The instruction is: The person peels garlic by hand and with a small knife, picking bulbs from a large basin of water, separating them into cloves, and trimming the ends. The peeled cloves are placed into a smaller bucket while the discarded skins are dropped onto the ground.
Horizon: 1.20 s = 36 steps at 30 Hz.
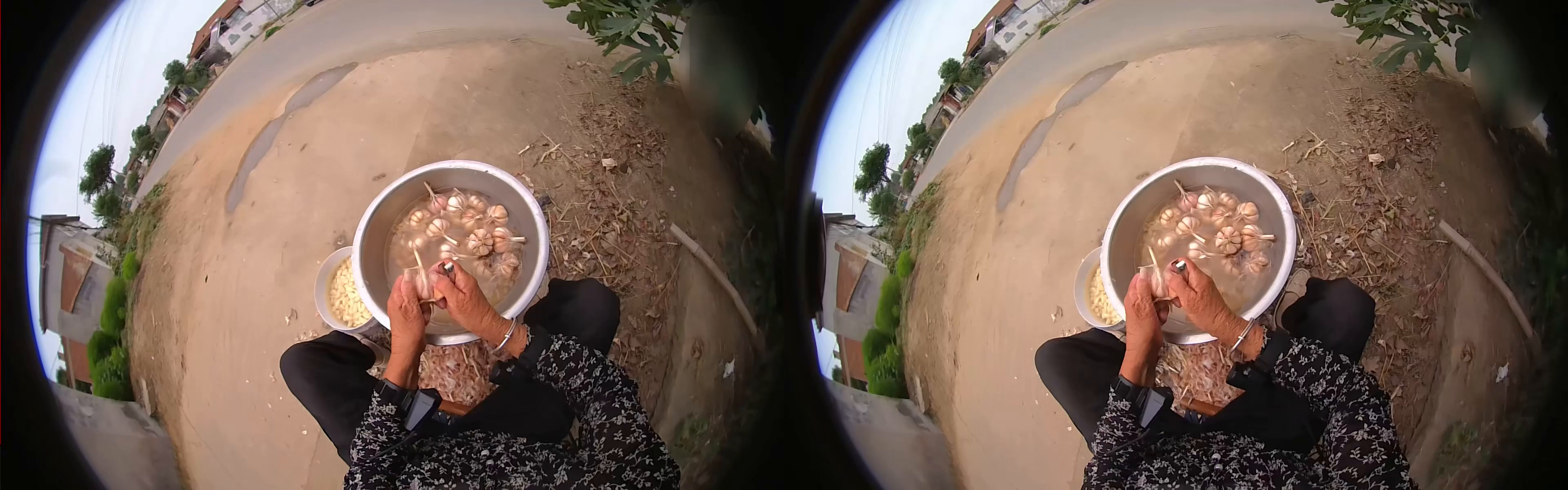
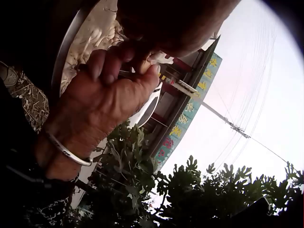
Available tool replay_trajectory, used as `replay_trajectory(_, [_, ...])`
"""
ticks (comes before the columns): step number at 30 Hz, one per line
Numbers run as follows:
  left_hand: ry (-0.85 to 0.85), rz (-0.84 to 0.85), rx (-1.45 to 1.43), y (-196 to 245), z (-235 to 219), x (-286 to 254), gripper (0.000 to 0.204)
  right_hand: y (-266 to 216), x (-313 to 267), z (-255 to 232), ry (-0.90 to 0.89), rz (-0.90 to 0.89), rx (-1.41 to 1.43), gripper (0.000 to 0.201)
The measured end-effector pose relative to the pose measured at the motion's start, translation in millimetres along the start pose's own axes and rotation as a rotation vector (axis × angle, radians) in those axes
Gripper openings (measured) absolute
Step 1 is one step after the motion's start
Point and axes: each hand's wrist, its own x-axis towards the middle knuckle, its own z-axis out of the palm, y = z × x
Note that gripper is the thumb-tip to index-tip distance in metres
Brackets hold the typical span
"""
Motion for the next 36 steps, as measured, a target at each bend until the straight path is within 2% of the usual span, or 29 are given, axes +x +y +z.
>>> replay_trajectory(1, [-0.015,-0.083,-0.111,1.7,2.3,1.7,0.034,-2.4,1.1,-0.1,0.011,0.117,0.177,0.016])
replay_trajectory(2, [-0.008,-0.114,-0.114,3.3,4.9,3.8,0.034,-6.4,0.7,-0.5,0.012,0.119,0.178,0.016])
replay_trajectory(4, [-0.027,-0.136,-0.147,1.7,5.8,7.0,0.034,-26.0,-2.3,0.2,0.078,0.265,0.345,0.015])
replay_trajectory(8, [-0.080,-0.239,-0.222,-1.3,5.1,11.9,0.033,-17.8,-2.3,-3.9,0.078,0.149,0.209,0.016])
replay_trajectory(10, [-0.107,-0.302,-0.265,-3.6,2.0,14.5,0.035,-30.0,-3.0,-7.4,0.092,0.441,0.423,0.019])
replay_trajectory(11, [-0.137,-0.363,-0.307,-4.5,0.5,15.2,0.036,-29.3,-3.4,-8.5,0.091,0.442,0.424,0.019])
replay_trajectory(14, [-0.122,-0.275,-0.309,-7.4,3.4,14.1,0.036,-14.1,-1.3,-6.0,0.075,0.482,0.479,0.019])
replay_trajectory(15, [-0.122,-0.275,-0.309,-7.7,4.5,12.6,0.036,3.6,1.6,0.0,0.147,0.283,0.291,0.021])
replay_trajectory(16, [-0.092,-0.165,-0.229,-8.1,5.9,10.0,0.035,8.2,3.3,2.9,0.216,0.083,0.102,0.022])
replay_trajectory(17, [-0.062,-0.056,-0.148,-8.4,6.9,8.7,0.034,11.9,2.8,-0.8,0.217,0.083,0.102,0.022])
replay_trajectory(18, [-0.064,-0.056,-0.147,-11.2,6.3,10.0,0.034,8.4,1.9,-4.3,0.161,-0.080,-0.160,0.023])
replay_trajectory(19, [-0.077,-0.023,-0.027,-16.2,3.9,11.4,0.032,6.1,-0.3,-5.7,0.101,-0.240,-0.420,0.026])
replay_trajectory(20, [-0.088,0.012,0.092,-19.9,1.0,12.0,0.031,3.6,-1.7,-4.4,0.100,-0.153,-0.335,0.022])
replay_trajectory(21, [-0.089,0.012,0.093,-15.9,-0.2,11.6,0.031,-9.1,-4.2,-5.2,0.101,-0.153,-0.335,0.022])
replay_trajectory(23, [-0.109,-0.403,-0.495,-3.3,-3.8,11.7,0.030,-36.4,-7.7,-9.5,0.027,0.392,0.429,0.019])
replay_trajectory(24, [-0.154,-0.523,-0.705,-2.4,-9.8,14.3,0.030,-35.0,-5.3,-12.1,0.025,0.392,0.428,0.019])
replay_trajectory(26, [-0.172,-0.506,-0.714,-3.3,-11.0,14.4,0.029,-30.3,-0.4,-17.9,0.026,0.418,0.604,0.018])
replay_trajectory(27, [-0.194,-0.493,-0.721,-0.2,-9.1,14.9,0.029,-30.8,1.3,-20.0,0.029,0.418,0.606,0.018])
replay_trajectory(28, [-0.260,-0.404,-0.608,2.9,-7.1,14.2,0.028,-31.5,1.5,-22.8,0.032,0.411,0.554,0.020])
replay_trajectory(29, [-0.261,-0.409,-0.608,6.9,-6.9,12.0,0.028,-32.3,1.7,-25.1,0.034,0.406,0.501,0.022])
replay_trajectory(30, [-0.275,-0.341,-0.411,13.5,-7.8,9.4,0.030,-33.6,4.3,-26.5,0.036,0.408,0.501,0.022])
replay_trajectory(31, [-0.288,-0.272,-0.213,18.2,-8.9,7.9,0.032,-35.1,8.2,-27.8,0.015,0.396,0.305,0.023])
replay_trajectory(32, [-0.301,-0.281,-0.121,20.1,-10.1,7.2,0.030,-35.6,10.4,-28.6,-0.005,0.383,0.110,0.024])
replay_trajectory(33, [-0.303,-0.286,-0.120,15.9,-9.9,8.5,0.030,-32.2,11.6,-28.5,-0.002,0.387,0.112,0.024])
replay_trajectory(35, [-0.304,-0.122,0.191,5.9,-10.7,13.5,0.030,-23.5,15.9,-27.5,-0.108,0.060,-0.195,0.027])
replay_trajectory(36, [-0.306,-0.123,0.191,8.7,-11.6,11.8,0.030,-28.3,17.2,-29.3,-0.106,0.062,-0.195,0.027])
